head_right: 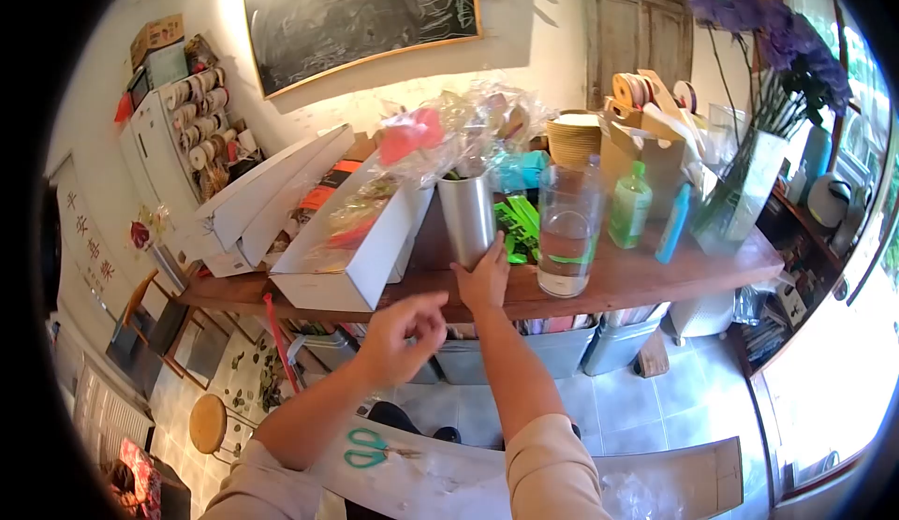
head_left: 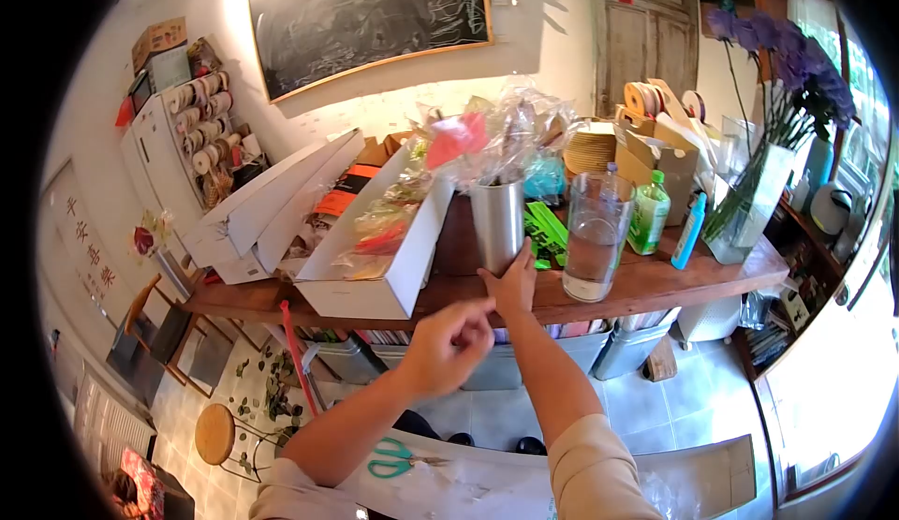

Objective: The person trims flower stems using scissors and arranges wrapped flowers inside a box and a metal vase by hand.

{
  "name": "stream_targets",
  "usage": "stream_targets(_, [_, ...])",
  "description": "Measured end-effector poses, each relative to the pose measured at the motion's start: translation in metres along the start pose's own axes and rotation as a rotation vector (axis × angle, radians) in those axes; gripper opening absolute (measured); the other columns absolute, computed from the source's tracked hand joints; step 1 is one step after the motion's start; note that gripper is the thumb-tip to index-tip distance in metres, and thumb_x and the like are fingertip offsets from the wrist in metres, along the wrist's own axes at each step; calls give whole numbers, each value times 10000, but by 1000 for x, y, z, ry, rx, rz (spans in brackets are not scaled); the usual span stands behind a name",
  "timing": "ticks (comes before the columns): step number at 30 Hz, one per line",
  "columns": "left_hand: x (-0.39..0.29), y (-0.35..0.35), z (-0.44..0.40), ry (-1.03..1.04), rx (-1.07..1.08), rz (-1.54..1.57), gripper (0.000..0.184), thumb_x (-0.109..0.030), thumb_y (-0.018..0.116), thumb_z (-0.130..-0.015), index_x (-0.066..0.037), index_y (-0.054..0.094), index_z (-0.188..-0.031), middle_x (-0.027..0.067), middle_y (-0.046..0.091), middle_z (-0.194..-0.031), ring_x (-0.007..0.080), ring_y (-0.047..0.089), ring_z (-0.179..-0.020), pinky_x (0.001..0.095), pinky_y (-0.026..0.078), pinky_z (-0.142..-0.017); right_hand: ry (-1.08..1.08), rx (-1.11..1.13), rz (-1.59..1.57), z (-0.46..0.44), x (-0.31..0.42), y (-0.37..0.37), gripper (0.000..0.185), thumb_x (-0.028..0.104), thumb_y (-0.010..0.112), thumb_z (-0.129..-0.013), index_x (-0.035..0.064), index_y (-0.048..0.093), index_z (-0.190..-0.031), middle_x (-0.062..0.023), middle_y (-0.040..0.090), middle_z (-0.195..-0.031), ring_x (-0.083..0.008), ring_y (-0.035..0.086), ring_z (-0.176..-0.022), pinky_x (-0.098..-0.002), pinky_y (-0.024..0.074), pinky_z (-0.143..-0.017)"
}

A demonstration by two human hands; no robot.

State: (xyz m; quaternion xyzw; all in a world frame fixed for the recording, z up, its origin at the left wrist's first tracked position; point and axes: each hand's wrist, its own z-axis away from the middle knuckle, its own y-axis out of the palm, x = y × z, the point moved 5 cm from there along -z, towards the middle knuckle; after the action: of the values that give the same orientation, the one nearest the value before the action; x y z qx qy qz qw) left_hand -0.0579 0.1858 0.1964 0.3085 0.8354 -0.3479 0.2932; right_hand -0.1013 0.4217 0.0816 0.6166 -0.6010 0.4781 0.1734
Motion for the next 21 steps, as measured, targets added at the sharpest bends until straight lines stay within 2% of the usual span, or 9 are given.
stream_targets(6, [-68,-75,94,35,93,-275,350,-34,771,-896,-12,705,-1240,87,703,-912,143,672,-724,266,557,-653,-31,-29,-39,-4,1,2,1247,267,937,-736,14,130,-1651,-347,384,-1551,-531,431,-1387,-563,375,-1176])
stream_targets(9, [-52,-110,146,-105,132,-417,303,-40,778,-882,-22,731,-1181,104,716,-922,196,705,-757,295,575,-682,-44,30,-165,-2,-8,-5,1359,389,947,-729,-24,43,-1655,-385,330,-1569,-558,376,-1429,-564,343,-1201])
stream_targets(11, [-34,-127,182,-257,131,-424,287,-40,781,-875,-19,737,-1157,116,718,-933,225,718,-785,313,583,-704,-152,44,35,20,6,-28,1205,470,857,-823,-42,132,-1639,-366,355,-1545,-549,370,-1413,-569,330,-1199])
stream_targets(13, [-17,-139,216,-434,109,-372,267,-45,780,-875,-14,740,-1137,128,716,-946,247,719,-797,328,585,-716,-337,13,187,64,28,-57,892,276,806,-885,-9,314,-1573,-302,446,-1472,-492,437,-1340,-539,379,-1144])
stream_targets(15, [1,-135,249,-536,157,-323,249,-68,774,-885,-14,735,-1125,132,716,-984,273,718,-842,353,587,-745,-374,245,45,117,53,-90,704,207,792,-885,9,470,-1479,-235,591,-1318,-420,565,-1206,-502,400,-1115])
stream_targets(17, [17,-127,264,-559,244,-345,234,-92,769,-890,-15,732,-1109,137,714,-1023,302,710,-901,380,584,-788,-204,640,-35,173,42,-109,523,210,793,-878,33,627,-1342,-174,696,-1103,-352,668,-1004,-481,476,-1017])
stream_targets(19, [31,-108,268,-520,374,-415,221,-115,765,-892,-19,730,-1088,143,710,-1063,333,697,-974,408,577,-845,-36,1013,63,219,59,-133,390,215,785,-885,52,707,-1230,-171,718,-985,-343,690,-861,-475,533,-888])
stream_targets(20, [46,-101,274,-521,435,-448,272,-154,765,-887,-21,715,-1119,147,696,-1133,368,660,-1079,433,555,-922,-178,1046,121,227,61,-142,375,219,783,-887,48,713,-1213,-177,719,-984,-352,691,-871,-469,540,-863])
stream_targets(21, [59,-95,276,-531,482,-489,292,-161,768,-883,-19,715,-1133,149,695,-1161,372,655,-1103,441,547,-947,-311,1075,186,236,61,-156,360,222,781,-890,43,718,-1196,-182,721,-984,-361,692,-881,-462,548,-839])
